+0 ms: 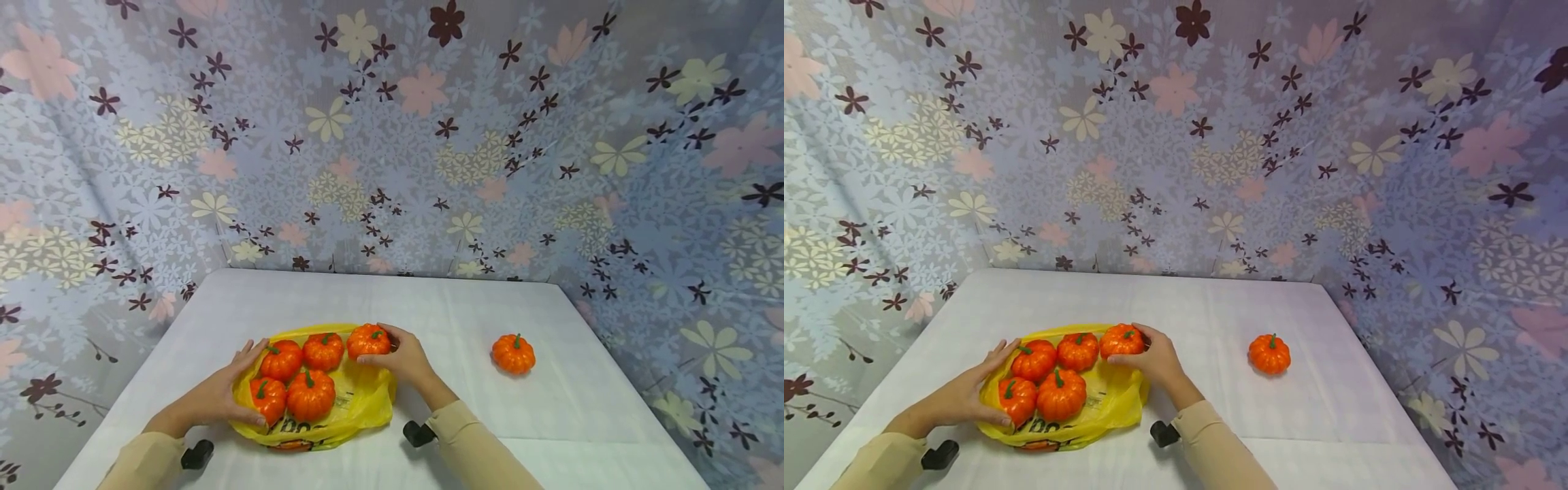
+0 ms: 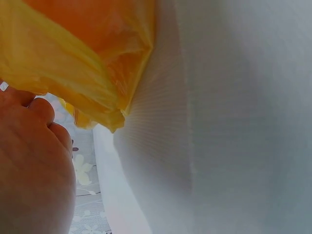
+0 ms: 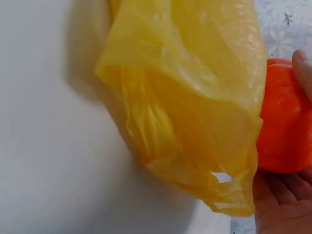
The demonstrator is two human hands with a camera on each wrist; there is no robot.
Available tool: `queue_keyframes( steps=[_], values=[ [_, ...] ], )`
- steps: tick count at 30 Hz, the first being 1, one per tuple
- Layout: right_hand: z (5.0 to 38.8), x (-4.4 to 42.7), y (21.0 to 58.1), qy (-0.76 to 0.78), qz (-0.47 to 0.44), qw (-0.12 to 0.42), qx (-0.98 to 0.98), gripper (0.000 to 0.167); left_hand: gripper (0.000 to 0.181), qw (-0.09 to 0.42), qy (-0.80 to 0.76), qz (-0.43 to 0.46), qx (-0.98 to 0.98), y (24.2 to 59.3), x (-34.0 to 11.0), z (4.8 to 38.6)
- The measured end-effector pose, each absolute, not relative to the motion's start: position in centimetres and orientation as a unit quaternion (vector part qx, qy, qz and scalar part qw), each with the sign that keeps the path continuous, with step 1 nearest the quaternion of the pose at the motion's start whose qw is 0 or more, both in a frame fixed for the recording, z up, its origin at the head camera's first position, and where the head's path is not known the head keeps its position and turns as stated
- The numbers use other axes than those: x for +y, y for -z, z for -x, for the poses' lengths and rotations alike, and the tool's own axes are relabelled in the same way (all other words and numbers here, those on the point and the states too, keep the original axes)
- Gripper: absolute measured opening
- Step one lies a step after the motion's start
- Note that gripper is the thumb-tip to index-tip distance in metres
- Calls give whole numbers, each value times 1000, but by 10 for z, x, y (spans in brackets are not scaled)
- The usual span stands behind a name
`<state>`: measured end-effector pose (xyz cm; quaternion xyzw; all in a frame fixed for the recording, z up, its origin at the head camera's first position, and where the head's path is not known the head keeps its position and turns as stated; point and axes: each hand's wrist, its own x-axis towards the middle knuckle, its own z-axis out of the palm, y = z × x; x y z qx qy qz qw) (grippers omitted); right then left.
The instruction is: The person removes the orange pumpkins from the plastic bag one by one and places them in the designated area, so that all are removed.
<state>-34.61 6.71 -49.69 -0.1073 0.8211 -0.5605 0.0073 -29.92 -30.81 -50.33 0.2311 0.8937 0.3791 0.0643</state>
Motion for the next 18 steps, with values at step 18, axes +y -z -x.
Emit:
queue_keyframes(
  steps=[18],
  values=[
    [343, 101, 491, 577, 60, -53, 813, 86, 125, 67, -379, -236, 892, 498, -307, 297]
  ],
)
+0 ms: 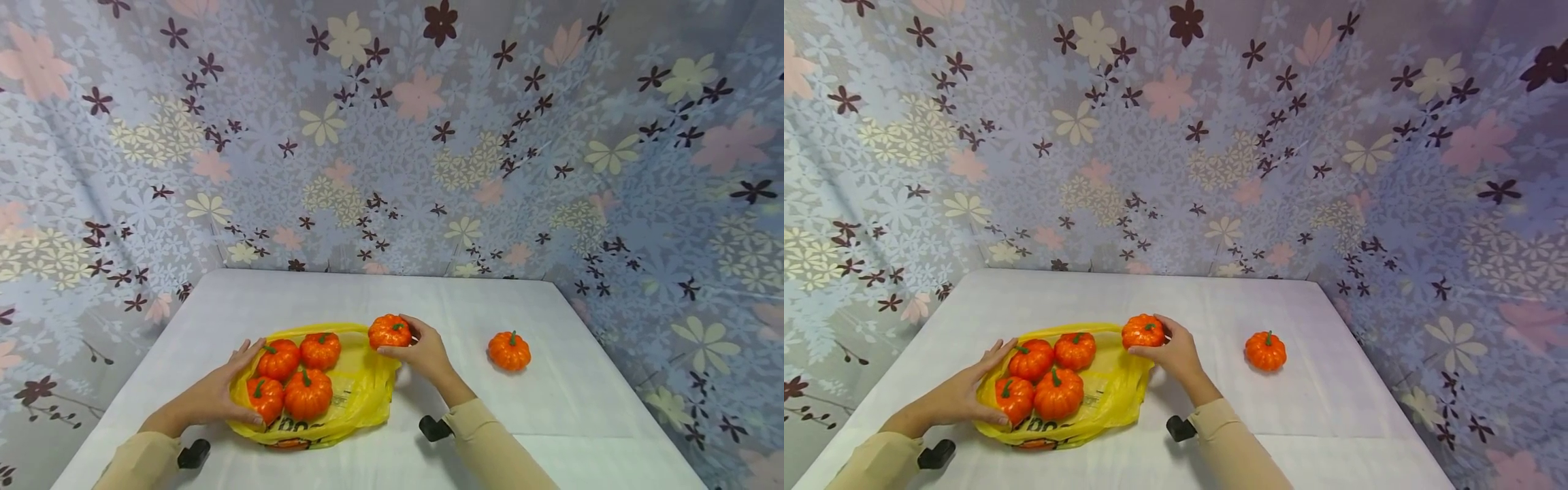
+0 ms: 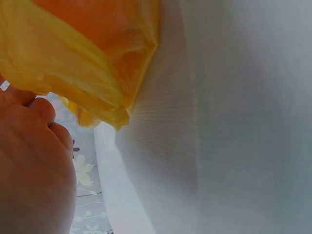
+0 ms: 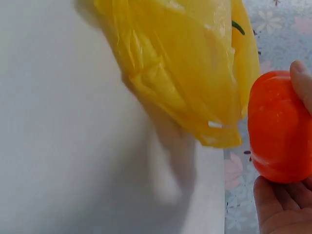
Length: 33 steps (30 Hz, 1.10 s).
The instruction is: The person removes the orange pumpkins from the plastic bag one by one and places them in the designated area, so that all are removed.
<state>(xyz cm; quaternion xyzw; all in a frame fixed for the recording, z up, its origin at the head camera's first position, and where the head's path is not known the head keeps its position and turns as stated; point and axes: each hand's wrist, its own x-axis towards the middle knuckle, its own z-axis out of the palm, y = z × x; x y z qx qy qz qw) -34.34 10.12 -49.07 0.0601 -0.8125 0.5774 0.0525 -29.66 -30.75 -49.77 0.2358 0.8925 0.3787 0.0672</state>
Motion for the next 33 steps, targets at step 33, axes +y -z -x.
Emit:
queue_keyframes(
  steps=[33],
  values=[
    [333, 182, 517, -530, 111, 134, -830, 92, 125, 61, -366, -233, 899, 503, -312, 299]
  ],
)
